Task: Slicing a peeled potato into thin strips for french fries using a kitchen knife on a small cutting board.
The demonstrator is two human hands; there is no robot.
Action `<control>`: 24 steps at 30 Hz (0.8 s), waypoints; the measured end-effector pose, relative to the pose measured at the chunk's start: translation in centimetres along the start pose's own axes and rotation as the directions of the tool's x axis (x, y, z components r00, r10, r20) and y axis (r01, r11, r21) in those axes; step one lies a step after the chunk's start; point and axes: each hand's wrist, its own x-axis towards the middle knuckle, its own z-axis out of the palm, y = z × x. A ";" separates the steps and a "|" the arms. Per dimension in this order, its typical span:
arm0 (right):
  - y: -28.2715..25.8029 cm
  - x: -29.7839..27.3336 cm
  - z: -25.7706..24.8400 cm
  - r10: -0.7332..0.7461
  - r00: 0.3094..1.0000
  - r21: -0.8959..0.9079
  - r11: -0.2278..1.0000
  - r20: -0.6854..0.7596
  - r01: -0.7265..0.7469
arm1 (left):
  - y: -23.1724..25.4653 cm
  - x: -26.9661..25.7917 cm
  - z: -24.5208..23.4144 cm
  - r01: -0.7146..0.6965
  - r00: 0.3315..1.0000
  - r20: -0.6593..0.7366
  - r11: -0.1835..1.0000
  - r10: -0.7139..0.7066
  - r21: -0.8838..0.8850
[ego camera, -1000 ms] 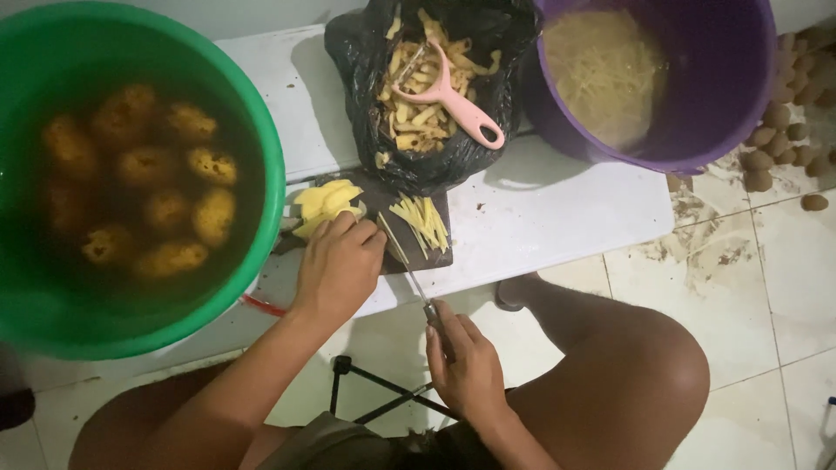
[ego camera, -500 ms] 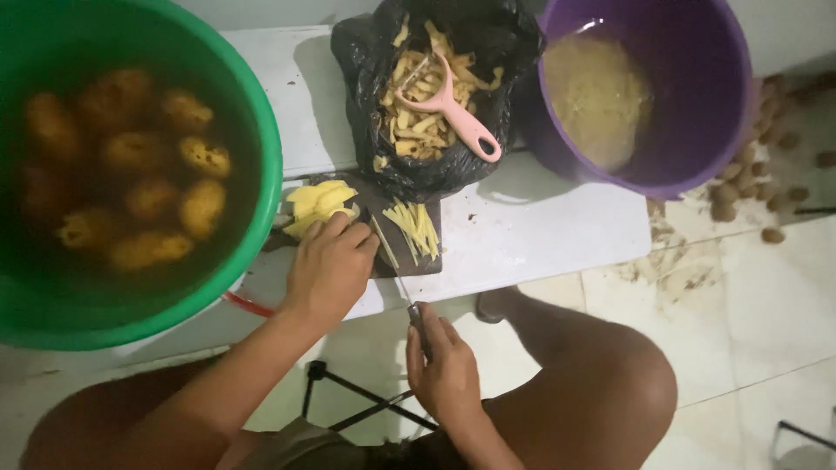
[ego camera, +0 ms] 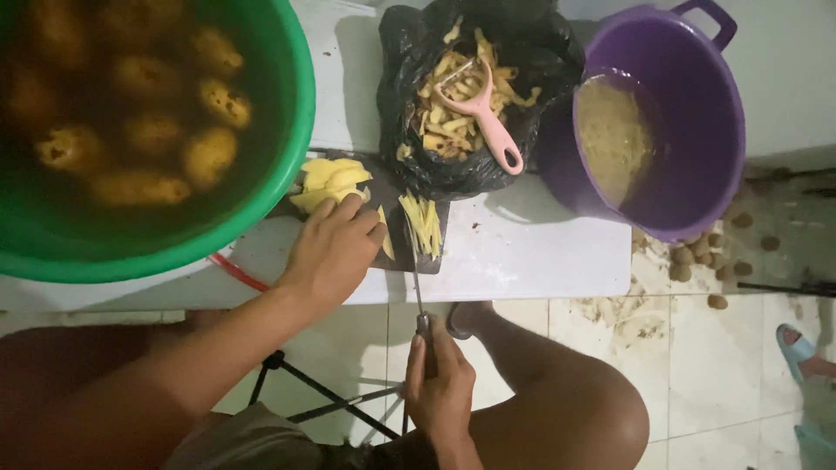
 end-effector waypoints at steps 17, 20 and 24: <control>0.4 0.2 1.1 0.055 0.991 -0.036 0.998 0.120 -0.051 | -0.1 0.4 -1.0 0.017 0.998 -0.058 1.000 -0.017 -0.011; 0.7 -0.2 1.3 0.064 0.990 -0.032 0.998 0.124 -0.061 | 0.0 0.3 -1.0 0.006 0.996 -0.083 1.000 -0.008 -0.027; 1.6 -0.6 1.7 0.015 0.995 0.003 1.000 0.095 -0.015 | 0.1 0.5 -1.3 0.019 1.000 -0.005 0.999 -0.019 -0.027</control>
